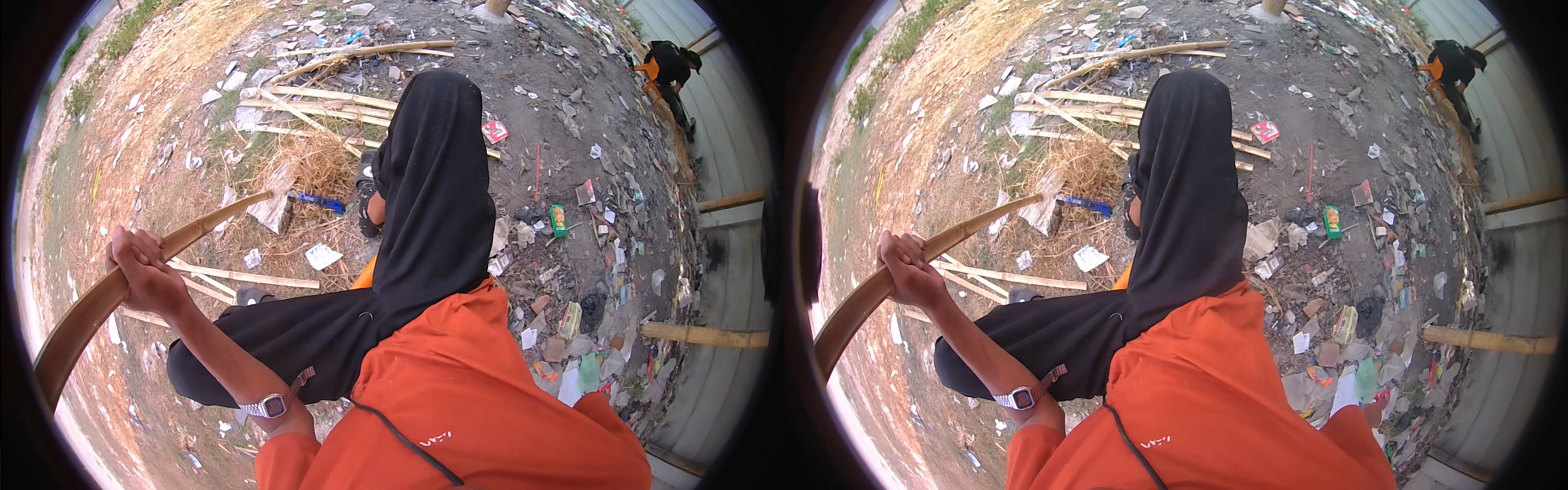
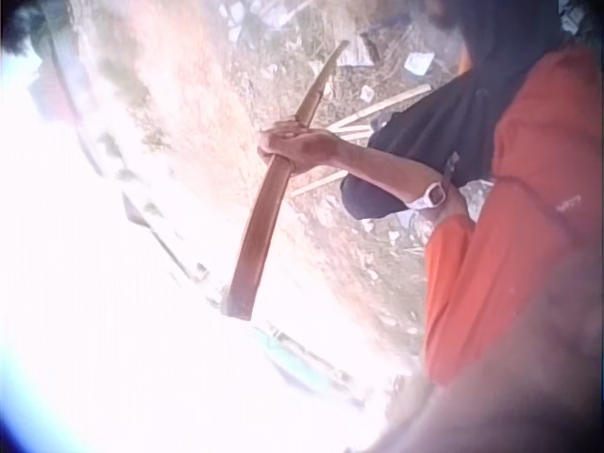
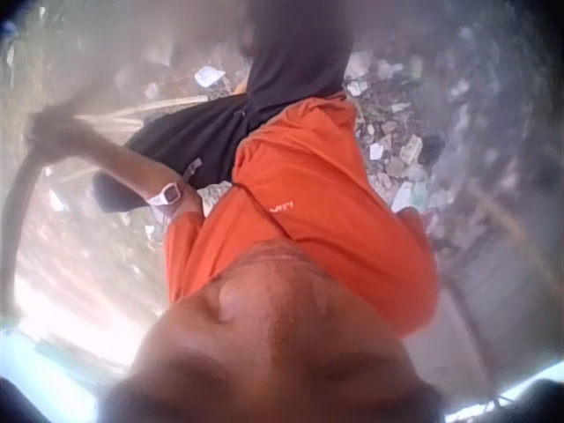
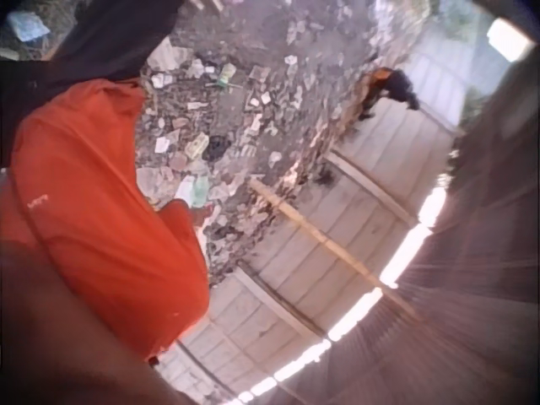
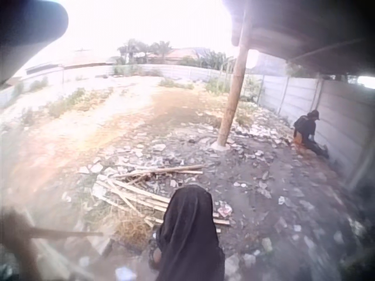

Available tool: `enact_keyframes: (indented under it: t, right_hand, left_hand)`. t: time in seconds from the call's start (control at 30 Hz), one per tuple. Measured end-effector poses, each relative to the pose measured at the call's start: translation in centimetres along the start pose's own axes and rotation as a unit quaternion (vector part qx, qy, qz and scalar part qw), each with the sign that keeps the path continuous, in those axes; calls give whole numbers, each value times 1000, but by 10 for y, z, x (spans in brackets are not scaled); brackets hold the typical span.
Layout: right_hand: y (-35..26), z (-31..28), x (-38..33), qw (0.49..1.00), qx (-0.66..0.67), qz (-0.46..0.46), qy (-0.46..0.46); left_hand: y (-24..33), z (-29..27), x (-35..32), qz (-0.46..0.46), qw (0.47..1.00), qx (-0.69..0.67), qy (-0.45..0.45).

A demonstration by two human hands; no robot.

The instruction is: The person sits cross-legged on a small stool and uses a blue utility knife to shave and smooth a long, thin piece of bamboo. They hold the bamboo with their left hand and carefully scrape along its length with the knife in their right hand, removing thin strips of material.

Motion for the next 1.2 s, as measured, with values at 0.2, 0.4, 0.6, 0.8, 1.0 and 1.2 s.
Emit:
enact_keyframes:
  t: [0.2,0.4,0.6,0.8,1.0,1.2]
  right_hand:
    - [-319,62,-389,826,222,-517,36]
    - [-362,195,-878,511,208,-769,-322]
    - [-115,500,-1042,177,-368,-844,-347]
    - [29,603,-925,273,-381,-866,-174]
    - [-9,593,-928,142,-493,-840,-173]
    - [-108,465,-1010,160,-620,-756,-137]
  left_hand:
    - [11,-12,8,42,999,4,5]
    - [17,-30,8,66,997,6,45]
    - [20,-26,14,77,995,36,44]
    - [23,-30,20,88,992,62,58]
    - [14,-22,23,76,996,30,35]
    - [17,-22,24,72,996,38,29]
Point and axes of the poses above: each hand's wrist, its own x-axis towards the middle knuckle, its own z-axis out of the palm, y = z × x, the point moved 9 cm from there along x, towards the middle knuckle, and after that the axes turned 15 degrees about -x, right-handed, at the moved point
